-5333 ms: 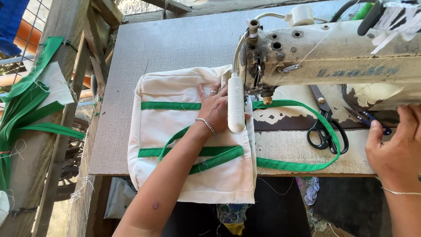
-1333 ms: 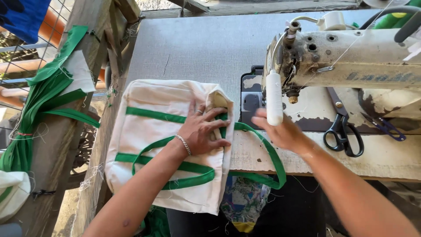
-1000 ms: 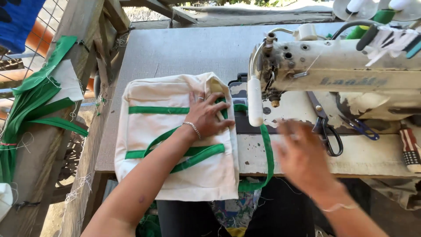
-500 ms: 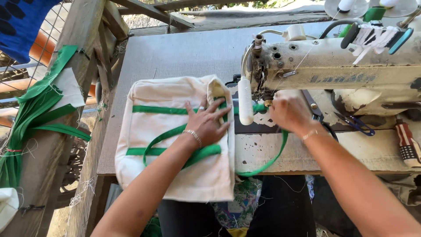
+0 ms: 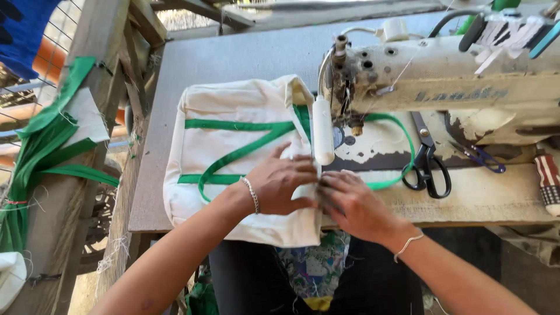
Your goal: Sewing green straps onto a white canvas bag using an industrial sewing machine
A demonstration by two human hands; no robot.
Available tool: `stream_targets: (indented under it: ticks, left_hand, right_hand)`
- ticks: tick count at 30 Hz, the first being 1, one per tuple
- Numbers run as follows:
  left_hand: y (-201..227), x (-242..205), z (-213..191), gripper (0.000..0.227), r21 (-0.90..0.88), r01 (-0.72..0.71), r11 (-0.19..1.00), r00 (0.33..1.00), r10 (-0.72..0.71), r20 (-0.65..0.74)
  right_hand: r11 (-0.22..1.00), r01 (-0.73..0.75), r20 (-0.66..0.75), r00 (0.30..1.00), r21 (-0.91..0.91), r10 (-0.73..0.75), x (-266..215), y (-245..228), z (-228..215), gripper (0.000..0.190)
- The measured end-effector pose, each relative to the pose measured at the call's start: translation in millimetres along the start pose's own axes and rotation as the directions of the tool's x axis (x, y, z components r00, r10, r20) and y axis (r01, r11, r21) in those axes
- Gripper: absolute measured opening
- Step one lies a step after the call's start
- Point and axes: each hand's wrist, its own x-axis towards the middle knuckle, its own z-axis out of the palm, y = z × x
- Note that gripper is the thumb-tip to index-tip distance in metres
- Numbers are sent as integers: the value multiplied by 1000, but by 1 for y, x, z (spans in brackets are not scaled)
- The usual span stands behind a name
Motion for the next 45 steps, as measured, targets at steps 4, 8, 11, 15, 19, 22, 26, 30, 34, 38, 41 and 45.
stream_targets:
  ticks: [4,8,11,15,19,22,26,30,34,38,41,45]
  left_hand:
    - [-5,-20,-6,51,-19,-96,995,991,94,-90]
    - [-7,-33,-4,44,74,-48,996,986,59,-156]
    - [2,-35,20,42,57,-4,998,990,12,-143]
    - [-10,-32,50,40,3,37,999,986,-36,-166]
    - [-23,-11,63,34,-22,94,995,979,-96,-181]
    - [-43,14,68,25,-14,62,998,971,-64,-232]
    - [-59,37,66,25,-74,75,994,948,-94,-304]
    - [-58,40,66,41,-8,158,987,961,-156,-230]
    - [-24,19,43,53,85,283,955,957,-276,-84]
    - [-4,10,25,71,21,396,918,918,-396,9]
    - [-24,29,37,73,-22,434,900,900,-435,-34]
    - [-66,62,52,65,-117,323,939,936,-335,-108]
  right_hand:
    - [999,-37,48,998,9,36,-13,2,4,26]
    - [995,-104,63,993,4,103,-11,-3,7,21]
    - [992,-113,74,990,-51,117,-16,2,15,28]
    - [992,-110,80,990,-57,115,-21,20,13,29]
    - [998,-43,129,991,-43,48,-27,58,7,18]
    - [994,-57,151,986,-92,71,-5,61,-5,22]
    - [993,-86,218,971,-77,101,16,63,-12,33]
    - [988,-87,235,965,-125,115,9,86,4,34]
    - [995,-33,278,959,-97,59,1,69,9,37]
    - [984,5,223,974,-177,36,-1,49,9,33]
    - [984,-51,176,981,-169,81,8,55,2,31]
    - [956,-127,87,984,-263,155,12,80,-4,36]
